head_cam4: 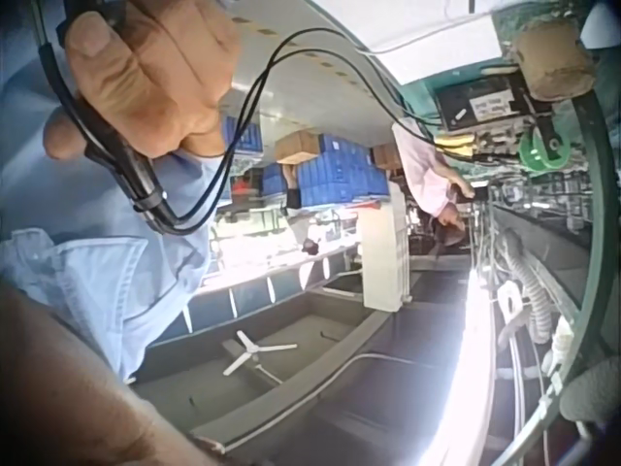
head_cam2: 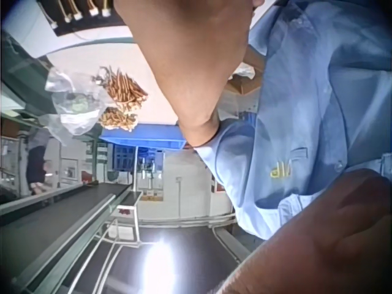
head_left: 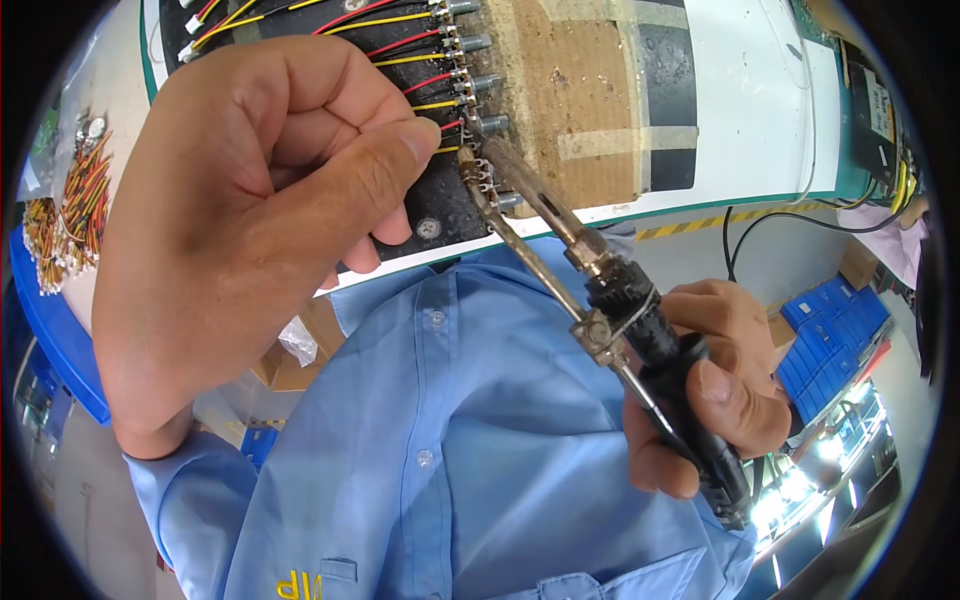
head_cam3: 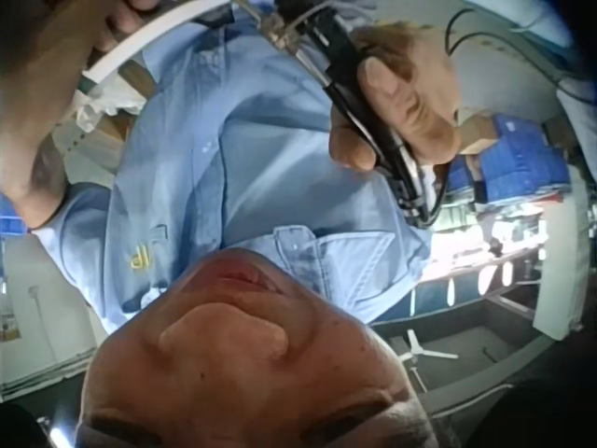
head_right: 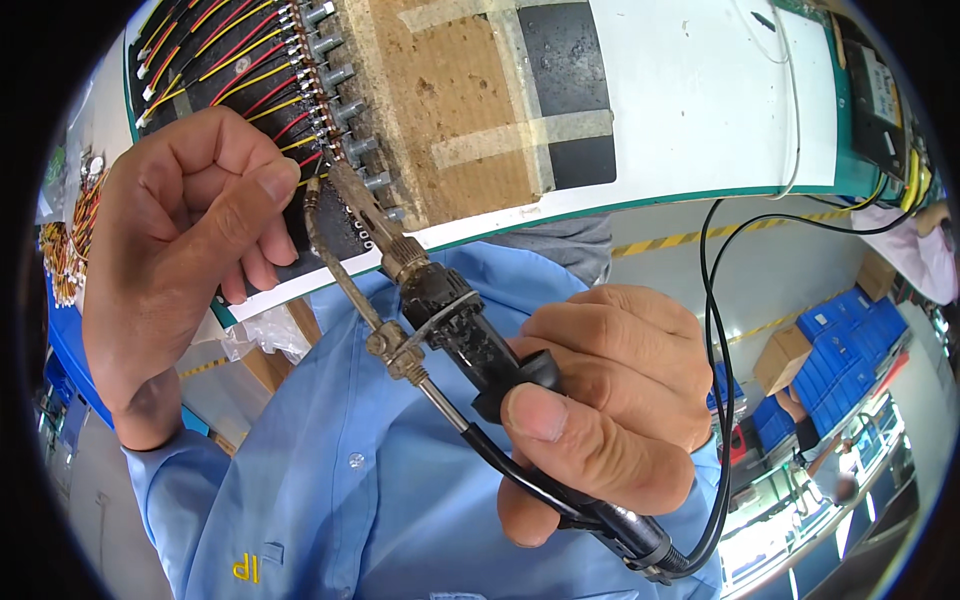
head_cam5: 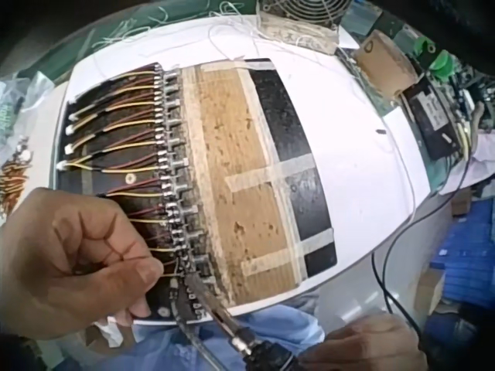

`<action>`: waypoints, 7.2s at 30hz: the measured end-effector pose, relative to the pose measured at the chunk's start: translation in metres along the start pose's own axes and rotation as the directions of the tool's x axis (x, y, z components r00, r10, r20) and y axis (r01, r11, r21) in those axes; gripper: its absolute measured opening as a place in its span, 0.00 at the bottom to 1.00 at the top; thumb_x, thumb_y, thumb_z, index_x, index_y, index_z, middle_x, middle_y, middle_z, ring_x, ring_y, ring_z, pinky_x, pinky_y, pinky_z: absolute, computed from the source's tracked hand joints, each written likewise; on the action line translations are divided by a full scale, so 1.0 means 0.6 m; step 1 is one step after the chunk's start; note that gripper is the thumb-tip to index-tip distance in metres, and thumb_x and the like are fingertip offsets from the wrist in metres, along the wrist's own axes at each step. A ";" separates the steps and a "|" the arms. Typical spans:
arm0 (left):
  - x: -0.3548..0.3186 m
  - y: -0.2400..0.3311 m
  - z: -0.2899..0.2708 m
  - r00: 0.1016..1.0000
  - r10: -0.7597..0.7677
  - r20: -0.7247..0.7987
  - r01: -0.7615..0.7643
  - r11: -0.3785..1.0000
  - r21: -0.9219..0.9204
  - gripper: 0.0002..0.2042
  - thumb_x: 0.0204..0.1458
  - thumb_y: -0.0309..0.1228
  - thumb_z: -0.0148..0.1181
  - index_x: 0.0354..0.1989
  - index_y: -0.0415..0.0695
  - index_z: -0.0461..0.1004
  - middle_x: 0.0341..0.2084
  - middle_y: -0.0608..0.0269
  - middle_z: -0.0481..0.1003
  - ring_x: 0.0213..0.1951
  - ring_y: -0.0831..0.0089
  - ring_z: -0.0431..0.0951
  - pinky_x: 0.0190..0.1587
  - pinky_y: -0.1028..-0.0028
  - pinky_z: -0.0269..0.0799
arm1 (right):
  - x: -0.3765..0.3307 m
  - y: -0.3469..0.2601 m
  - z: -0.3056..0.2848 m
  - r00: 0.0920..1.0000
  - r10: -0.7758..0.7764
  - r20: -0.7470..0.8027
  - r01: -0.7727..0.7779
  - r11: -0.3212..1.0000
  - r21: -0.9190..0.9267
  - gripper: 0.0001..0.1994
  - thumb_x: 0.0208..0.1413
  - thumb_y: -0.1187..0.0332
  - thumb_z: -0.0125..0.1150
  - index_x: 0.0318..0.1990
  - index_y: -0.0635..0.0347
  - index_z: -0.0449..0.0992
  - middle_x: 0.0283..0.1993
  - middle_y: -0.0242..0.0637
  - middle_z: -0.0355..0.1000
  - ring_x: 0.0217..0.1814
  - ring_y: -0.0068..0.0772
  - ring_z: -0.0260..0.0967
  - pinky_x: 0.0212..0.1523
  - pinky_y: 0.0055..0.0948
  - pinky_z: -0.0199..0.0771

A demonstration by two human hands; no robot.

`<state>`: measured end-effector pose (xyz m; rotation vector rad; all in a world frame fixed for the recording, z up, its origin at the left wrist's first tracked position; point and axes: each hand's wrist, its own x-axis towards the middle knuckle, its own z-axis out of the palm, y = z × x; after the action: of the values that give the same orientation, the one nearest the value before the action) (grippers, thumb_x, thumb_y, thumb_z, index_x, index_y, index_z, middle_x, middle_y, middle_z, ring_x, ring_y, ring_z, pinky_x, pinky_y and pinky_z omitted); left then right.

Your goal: The person is soldering a series of wires onto terminals on an assembly board.

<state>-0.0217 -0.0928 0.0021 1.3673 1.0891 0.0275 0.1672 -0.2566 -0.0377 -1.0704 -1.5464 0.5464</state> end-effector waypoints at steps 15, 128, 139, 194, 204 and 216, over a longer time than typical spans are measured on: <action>0.006 0.010 0.018 0.996 0.061 -0.064 -0.052 0.989 0.138 0.08 0.58 0.30 0.55 0.30 0.38 0.71 0.16 0.66 0.73 0.15 0.87 0.68 0.17 0.87 0.61 | -0.006 -0.003 0.006 0.995 -0.008 -0.103 0.000 0.997 -0.083 0.29 0.58 0.43 0.49 0.51 0.63 0.67 0.15 0.37 0.64 0.16 0.33 0.60 0.15 0.29 0.55; 0.003 0.010 0.012 0.996 -0.066 -0.054 0.070 0.995 0.065 0.09 0.58 0.30 0.56 0.27 0.41 0.69 0.15 0.68 0.72 0.16 0.87 0.69 0.18 0.87 0.61 | 0.008 -0.007 -0.017 0.996 0.086 -0.005 -0.086 0.993 -0.082 0.26 0.61 0.43 0.46 0.51 0.58 0.68 0.20 0.39 0.68 0.21 0.33 0.65 0.20 0.31 0.57; 0.002 0.015 0.015 0.997 -0.034 -0.068 0.041 0.994 0.099 0.08 0.58 0.28 0.55 0.27 0.40 0.69 0.15 0.67 0.73 0.16 0.87 0.70 0.19 0.87 0.64 | 0.010 0.007 -0.010 1.000 -0.022 0.000 0.022 0.992 -0.125 0.27 0.60 0.43 0.46 0.48 0.62 0.70 0.15 0.35 0.65 0.17 0.33 0.65 0.16 0.30 0.57; -0.002 0.008 0.015 0.997 0.007 -0.080 0.002 0.994 0.110 0.08 0.58 0.28 0.56 0.27 0.41 0.69 0.15 0.69 0.72 0.17 0.88 0.70 0.19 0.88 0.65 | -0.004 -0.005 -0.005 0.999 -0.031 -0.027 0.026 0.983 -0.179 0.28 0.61 0.41 0.42 0.48 0.60 0.69 0.15 0.35 0.65 0.16 0.34 0.63 0.15 0.31 0.57; -0.004 0.010 0.018 0.996 0.008 -0.086 0.006 0.988 0.153 0.08 0.59 0.30 0.56 0.30 0.40 0.70 0.16 0.69 0.73 0.17 0.88 0.70 0.20 0.88 0.64 | -0.006 0.001 0.006 0.995 -0.077 -0.068 0.064 0.983 -0.172 0.27 0.61 0.42 0.44 0.45 0.60 0.70 0.15 0.35 0.64 0.16 0.34 0.63 0.14 0.30 0.57; 0.017 0.011 0.007 0.999 -0.037 0.033 0.031 0.983 0.182 0.08 0.59 0.31 0.56 0.30 0.40 0.70 0.17 0.69 0.73 0.17 0.89 0.69 0.20 0.88 0.64 | -0.004 -0.004 -0.003 0.998 -0.059 -0.031 0.053 0.983 -0.177 0.26 0.61 0.43 0.44 0.48 0.60 0.68 0.15 0.34 0.65 0.16 0.34 0.63 0.13 0.29 0.56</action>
<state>-0.0096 -0.0881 0.0003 1.5055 1.1054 -0.1237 0.1678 -0.2603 -0.0367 -1.1604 -1.6106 0.3544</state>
